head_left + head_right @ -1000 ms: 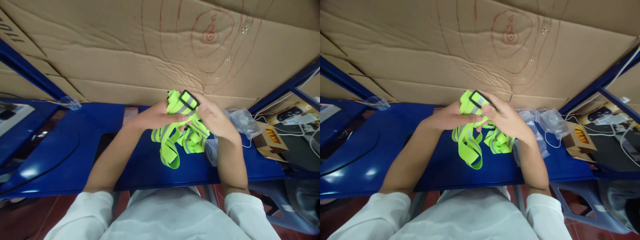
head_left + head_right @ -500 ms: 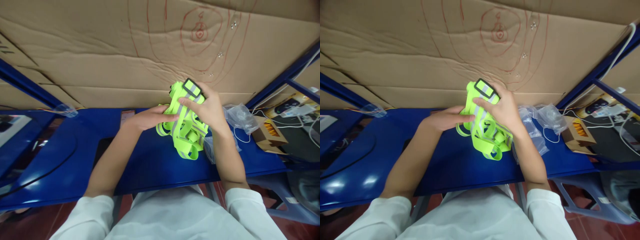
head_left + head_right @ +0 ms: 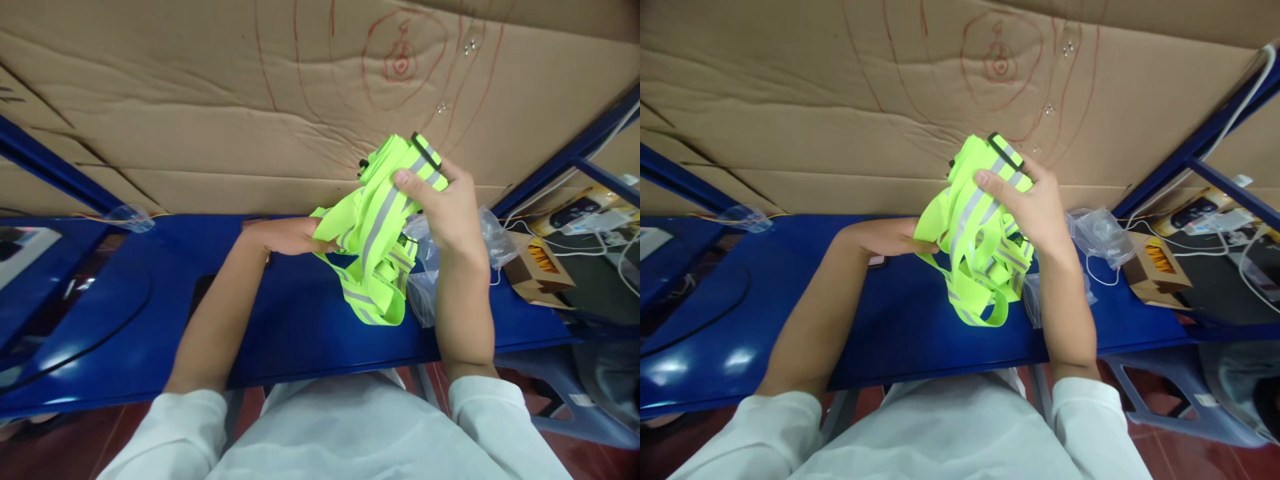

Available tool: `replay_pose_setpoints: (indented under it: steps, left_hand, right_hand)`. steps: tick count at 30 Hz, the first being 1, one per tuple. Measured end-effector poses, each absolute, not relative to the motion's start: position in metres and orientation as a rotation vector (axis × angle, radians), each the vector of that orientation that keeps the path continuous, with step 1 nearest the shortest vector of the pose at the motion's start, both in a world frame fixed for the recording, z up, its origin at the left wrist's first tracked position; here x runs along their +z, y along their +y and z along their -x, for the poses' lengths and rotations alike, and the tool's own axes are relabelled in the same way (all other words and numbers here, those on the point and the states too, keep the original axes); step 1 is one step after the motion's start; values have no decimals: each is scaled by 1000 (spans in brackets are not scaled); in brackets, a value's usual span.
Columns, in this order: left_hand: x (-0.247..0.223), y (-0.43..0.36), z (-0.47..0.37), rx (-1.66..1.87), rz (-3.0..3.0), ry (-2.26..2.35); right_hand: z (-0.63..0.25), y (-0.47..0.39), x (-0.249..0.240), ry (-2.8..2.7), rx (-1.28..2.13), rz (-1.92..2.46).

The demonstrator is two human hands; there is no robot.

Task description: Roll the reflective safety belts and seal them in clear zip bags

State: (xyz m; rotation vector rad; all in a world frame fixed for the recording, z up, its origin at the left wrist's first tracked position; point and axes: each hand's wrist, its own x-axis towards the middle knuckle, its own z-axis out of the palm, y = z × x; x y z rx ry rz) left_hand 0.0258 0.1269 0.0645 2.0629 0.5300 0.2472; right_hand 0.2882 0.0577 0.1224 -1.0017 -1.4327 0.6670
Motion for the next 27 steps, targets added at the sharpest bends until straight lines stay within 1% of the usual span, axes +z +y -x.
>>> replay_pose_setpoints:
  steps: [4, 7, 9, 13, 16, 19, 25, 27]
  left_hand:
    - [57, 138, -27, 165, -2190, 727]
    - [63, 139, -25, 126, -2166, 774]
    - [70, 136, -24, 203, -2130, 741]
    - [77, 126, -25, 468, -1928, 640]
    - [76, 123, -24, 440, -1809, 534]
    - [71, 123, -26, 372, -1751, 524]
    - [55, 119, -53, 580, -1515, 639]
    - [53, 118, -60, 550, -1585, 632]
  right_hand:
    - [-285, 60, 124, -1308, 721, 956]
    - [-289, 60, 127, -1221, 719, 896]
    - [-293, 60, 130, -1190, 697, 876]
    - [-300, 59, 133, -1163, 638, 905]
    - [-304, 57, 136, -1163, 632, 902]
    - [-311, 56, 140, -1158, 584, 867]
    - [-317, 60, 142, -1063, 414, 875]
    - [-312, 61, 140, -1078, 400, 891]
